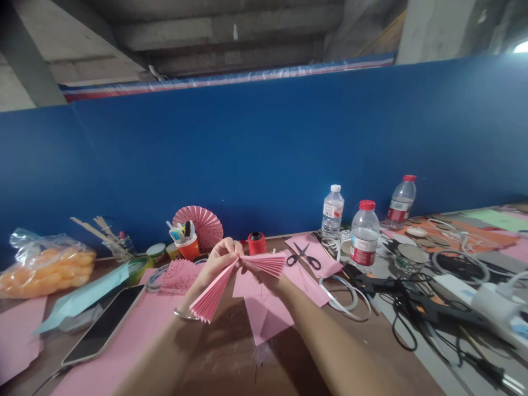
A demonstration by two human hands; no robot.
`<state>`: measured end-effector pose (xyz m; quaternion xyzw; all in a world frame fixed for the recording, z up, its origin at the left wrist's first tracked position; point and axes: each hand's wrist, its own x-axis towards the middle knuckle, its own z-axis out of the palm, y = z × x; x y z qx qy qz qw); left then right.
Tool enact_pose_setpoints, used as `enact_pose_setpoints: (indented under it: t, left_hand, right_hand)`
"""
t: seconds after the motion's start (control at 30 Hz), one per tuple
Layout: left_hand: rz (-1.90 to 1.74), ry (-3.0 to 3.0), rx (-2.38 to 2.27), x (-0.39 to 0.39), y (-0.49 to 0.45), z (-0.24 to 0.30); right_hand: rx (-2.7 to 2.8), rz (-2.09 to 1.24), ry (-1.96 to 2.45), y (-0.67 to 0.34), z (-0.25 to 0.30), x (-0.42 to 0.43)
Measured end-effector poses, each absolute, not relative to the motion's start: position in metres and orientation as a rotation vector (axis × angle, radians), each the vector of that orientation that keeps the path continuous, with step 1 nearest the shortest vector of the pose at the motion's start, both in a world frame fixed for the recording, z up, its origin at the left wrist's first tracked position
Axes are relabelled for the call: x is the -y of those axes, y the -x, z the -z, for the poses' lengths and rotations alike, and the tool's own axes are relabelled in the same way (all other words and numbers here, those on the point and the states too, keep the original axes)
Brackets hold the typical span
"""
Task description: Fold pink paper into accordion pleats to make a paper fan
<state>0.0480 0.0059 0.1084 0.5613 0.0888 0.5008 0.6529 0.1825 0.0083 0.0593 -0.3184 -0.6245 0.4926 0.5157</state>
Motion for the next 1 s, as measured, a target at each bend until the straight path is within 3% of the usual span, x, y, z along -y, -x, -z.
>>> enact_pose_setpoints:
  t: [0.2,0.3,0.47,1.0]
  left_hand:
    - [-0.802,-1.49,-0.328,-0.006,-0.043,-0.109]
    - [-0.665,-1.663,-0.498,-0.015,-0.045,-0.094]
    - [-0.834,-1.654,-0.719,-0.035,-0.046,-0.064]
    - [-0.93,-1.409,-0.758,-0.038,-0.045,-0.067]
  right_hand:
    - [1.585,-1.107,0.844,-0.216,-0.065,-0.023]
    - [1.644,-0.899,0.929,-0.226,-0.068,-0.024]
    - [1.685,-0.485,1.143,-0.225,-0.065,-0.026]
    - [1.731,-0.225,1.171,-0.2,-0.095,0.005]
